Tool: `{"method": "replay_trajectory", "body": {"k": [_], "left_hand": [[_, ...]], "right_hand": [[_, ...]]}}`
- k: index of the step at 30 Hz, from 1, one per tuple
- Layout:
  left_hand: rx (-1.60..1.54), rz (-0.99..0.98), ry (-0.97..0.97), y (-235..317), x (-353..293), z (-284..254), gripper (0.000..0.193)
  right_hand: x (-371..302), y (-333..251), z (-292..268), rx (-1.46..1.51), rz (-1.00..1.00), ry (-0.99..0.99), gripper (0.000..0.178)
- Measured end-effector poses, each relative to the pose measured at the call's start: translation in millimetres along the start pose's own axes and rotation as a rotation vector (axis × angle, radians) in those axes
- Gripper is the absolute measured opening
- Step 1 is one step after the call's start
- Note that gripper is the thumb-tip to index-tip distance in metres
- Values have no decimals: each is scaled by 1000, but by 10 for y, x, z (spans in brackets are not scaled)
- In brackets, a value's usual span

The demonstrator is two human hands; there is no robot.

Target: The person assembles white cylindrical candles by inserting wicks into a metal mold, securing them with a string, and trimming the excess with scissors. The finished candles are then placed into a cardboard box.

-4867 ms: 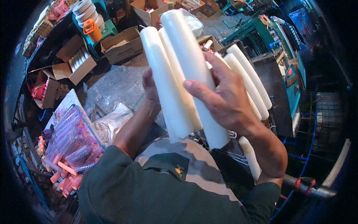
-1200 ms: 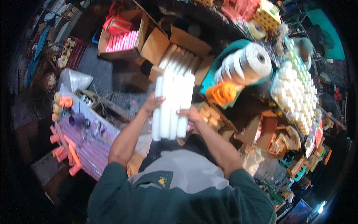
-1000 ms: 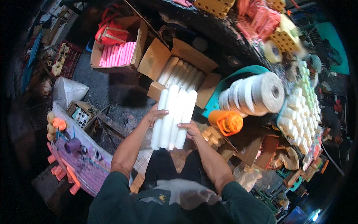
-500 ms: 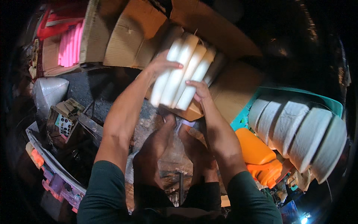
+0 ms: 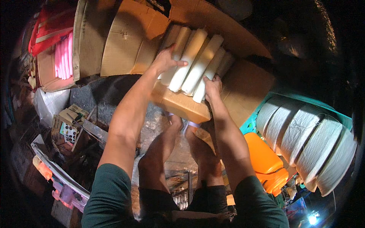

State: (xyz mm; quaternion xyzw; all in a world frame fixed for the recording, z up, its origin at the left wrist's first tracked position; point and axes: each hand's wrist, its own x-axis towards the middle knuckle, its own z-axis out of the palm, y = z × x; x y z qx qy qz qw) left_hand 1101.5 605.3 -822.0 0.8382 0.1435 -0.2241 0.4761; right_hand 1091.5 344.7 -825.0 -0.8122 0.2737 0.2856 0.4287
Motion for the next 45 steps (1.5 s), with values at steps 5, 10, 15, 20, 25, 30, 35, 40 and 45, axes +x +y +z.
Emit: {"method": "replay_trajectory", "body": {"k": [5,10,15,20,25,30,35,40,45], "left_hand": [[104,33,-47,125,-138,91,124],[700,-88,-110,384,-111,409,109],[862,99,159,269,-292,920,84],[854,-25,241,190,-295,974,90],[712,-74,332,-147,-235,635,91],[772,-82,205,-1035,82,-31,80],[212,-215,86,-50,-148,331,70],[473,-117,-115,74,-1963,169,53],[566,-292,-490,112,-3949,-200,59]], "right_hand": [[-260,-123,50,-305,-162,116,81],[-225,-13,166,-453,-283,146,88],[-515,233,248,-742,-393,77,84],[-1273,460,-39,-658,-462,-98,73],[-1745,801,-430,-462,-357,-244,63],[-2022,986,-437,-401,-316,-479,59],[-2176,1140,-608,-510,-159,-515,56],[-2732,1855,-629,-164,-143,-544,40],[-3498,1498,-1911,-290,-347,-346,29]]}}
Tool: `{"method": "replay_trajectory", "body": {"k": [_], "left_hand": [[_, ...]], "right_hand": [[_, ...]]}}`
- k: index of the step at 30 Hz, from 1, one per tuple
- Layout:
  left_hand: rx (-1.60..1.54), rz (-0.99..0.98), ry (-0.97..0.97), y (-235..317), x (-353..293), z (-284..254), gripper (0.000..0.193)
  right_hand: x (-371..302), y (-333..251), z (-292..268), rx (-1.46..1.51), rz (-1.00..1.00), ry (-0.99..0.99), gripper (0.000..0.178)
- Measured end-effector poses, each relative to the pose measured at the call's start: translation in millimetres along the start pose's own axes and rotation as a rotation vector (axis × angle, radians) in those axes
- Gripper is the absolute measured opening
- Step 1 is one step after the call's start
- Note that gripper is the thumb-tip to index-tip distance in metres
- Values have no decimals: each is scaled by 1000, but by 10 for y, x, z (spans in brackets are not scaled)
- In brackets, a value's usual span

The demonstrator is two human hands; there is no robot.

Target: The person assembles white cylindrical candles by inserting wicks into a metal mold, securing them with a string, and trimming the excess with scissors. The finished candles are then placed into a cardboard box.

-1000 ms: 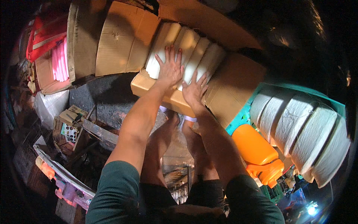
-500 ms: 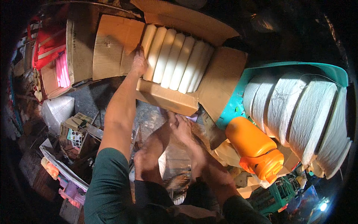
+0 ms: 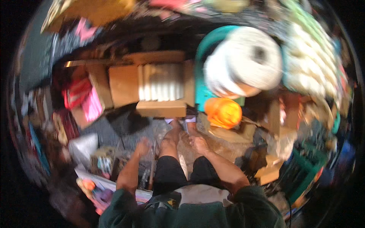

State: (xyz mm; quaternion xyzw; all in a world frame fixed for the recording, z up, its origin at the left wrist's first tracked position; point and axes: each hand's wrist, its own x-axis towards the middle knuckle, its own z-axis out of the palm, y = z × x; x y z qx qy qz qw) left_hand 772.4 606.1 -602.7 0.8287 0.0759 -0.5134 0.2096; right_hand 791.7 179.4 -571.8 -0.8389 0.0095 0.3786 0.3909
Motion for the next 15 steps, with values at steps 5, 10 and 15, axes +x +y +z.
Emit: {"method": "replay_trajectory", "body": {"k": [5,10,15], "left_hand": [[380,106,-286,-640,-471,-331,52],[582,252,-281,626,-205,-1005,53],[890,569,-244,2302,45,-1318,54]], "right_hand": [[-1219,96,-538,-71,303,194,38],[-2458,149,-722,-108,539,-83,44],[-3516,851,76,157,602,686,49]]}}
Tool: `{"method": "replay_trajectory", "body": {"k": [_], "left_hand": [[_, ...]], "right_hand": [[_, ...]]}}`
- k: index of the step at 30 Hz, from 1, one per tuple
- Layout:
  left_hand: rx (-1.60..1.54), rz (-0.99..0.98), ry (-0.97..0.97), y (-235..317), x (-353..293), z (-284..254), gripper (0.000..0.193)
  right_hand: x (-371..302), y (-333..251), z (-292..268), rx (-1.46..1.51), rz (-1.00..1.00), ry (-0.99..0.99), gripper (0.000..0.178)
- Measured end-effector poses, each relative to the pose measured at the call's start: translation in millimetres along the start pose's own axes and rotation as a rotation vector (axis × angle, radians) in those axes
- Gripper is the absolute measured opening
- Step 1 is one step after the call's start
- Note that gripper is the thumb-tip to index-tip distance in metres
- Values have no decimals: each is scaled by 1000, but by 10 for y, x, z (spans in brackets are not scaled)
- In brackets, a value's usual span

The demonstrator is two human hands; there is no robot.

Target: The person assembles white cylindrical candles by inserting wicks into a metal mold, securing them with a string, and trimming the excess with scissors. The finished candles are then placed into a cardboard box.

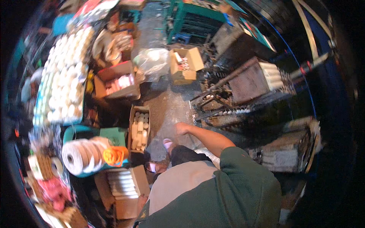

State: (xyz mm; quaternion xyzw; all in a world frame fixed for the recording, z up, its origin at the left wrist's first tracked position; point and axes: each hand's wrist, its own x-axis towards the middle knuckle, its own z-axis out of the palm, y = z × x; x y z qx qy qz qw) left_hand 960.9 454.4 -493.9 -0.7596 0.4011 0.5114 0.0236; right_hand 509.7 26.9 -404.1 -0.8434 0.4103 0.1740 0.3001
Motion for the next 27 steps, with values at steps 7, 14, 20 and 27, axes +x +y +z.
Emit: {"method": "replay_trajectory", "body": {"k": [7,14,20,27], "left_hand": [[322,508,-31,2972,-3,-1622,59],[36,1076,-169,6816,-1042,-1746,58],[332,1700,-113,9163,-1674,-1454,53],[709,1888,-285,11680,-1214,58,49]], "right_hand": [[-1987,371,-1816,728,326,918,37],[-4496,1316,-2661,873,287,1834,20],[-4821,2251,-2659,1023,598,2000,51],[-4889,2801,-3305,719,1381,1313,65]]}}
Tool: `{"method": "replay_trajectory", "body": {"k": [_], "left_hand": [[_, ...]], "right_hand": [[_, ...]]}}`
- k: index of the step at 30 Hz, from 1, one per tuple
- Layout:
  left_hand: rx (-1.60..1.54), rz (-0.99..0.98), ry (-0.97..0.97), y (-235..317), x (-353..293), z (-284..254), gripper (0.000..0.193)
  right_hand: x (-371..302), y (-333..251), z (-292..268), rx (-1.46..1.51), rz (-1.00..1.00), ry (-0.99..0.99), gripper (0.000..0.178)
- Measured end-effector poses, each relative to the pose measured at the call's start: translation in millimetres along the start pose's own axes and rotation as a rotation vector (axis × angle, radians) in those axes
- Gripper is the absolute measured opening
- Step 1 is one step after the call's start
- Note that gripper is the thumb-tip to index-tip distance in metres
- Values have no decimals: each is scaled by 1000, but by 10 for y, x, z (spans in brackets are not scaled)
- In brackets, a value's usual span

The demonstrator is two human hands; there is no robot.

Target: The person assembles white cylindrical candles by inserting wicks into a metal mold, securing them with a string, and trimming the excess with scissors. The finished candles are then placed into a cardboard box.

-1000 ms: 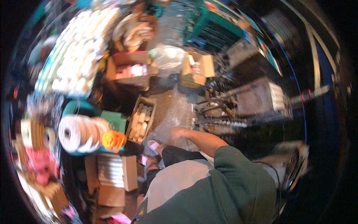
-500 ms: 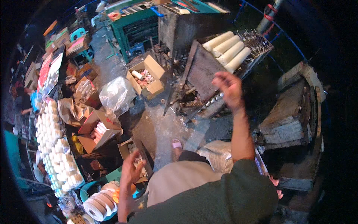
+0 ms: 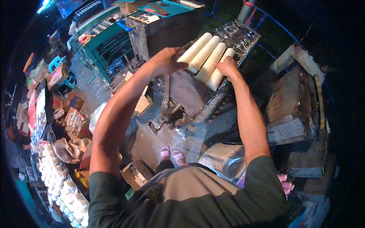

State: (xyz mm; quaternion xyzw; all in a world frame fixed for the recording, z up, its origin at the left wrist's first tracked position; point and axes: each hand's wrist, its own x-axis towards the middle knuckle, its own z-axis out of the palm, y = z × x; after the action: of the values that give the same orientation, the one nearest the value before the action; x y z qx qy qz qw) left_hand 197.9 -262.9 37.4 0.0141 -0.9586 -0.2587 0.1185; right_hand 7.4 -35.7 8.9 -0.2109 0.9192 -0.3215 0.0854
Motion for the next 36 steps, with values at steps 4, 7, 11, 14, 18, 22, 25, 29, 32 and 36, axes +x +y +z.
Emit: {"method": "replay_trajectory", "body": {"k": [4,7,11,14,18,22,25,29,32,36], "left_hand": [[-236,-263,-238,-195,925,339,44],[-380,-93,-166,-652,1510,806,40],[-240,-154,-274,-746,1953,1118,48],[-548,-287,-368,-684,1847,1023,47],[-867,-353,-385,-450,1691,880,47],[-1029,-447,-453,-789,1830,966,46],[-1045,-474,-587,-629,1728,895,58],[-959,-379,-480,-582,1638,877,64],[-950,-299,-407,-449,1452,725,64],[-979,-148,-365,-157,1275,348,64]], "right_hand": [[298,188,104,147,146,-27,60],[300,189,-24,480,274,-13,57],[392,515,-3,995,304,-104,47],[315,498,4,1188,393,-120,46],[225,403,-42,1289,389,-167,46],[321,329,58,1438,324,-239,48],[323,362,135,1253,330,-230,53],[314,442,193,1391,159,-297,53],[177,203,36,1362,48,-334,31],[-37,-419,-226,1484,-116,-350,20]]}}
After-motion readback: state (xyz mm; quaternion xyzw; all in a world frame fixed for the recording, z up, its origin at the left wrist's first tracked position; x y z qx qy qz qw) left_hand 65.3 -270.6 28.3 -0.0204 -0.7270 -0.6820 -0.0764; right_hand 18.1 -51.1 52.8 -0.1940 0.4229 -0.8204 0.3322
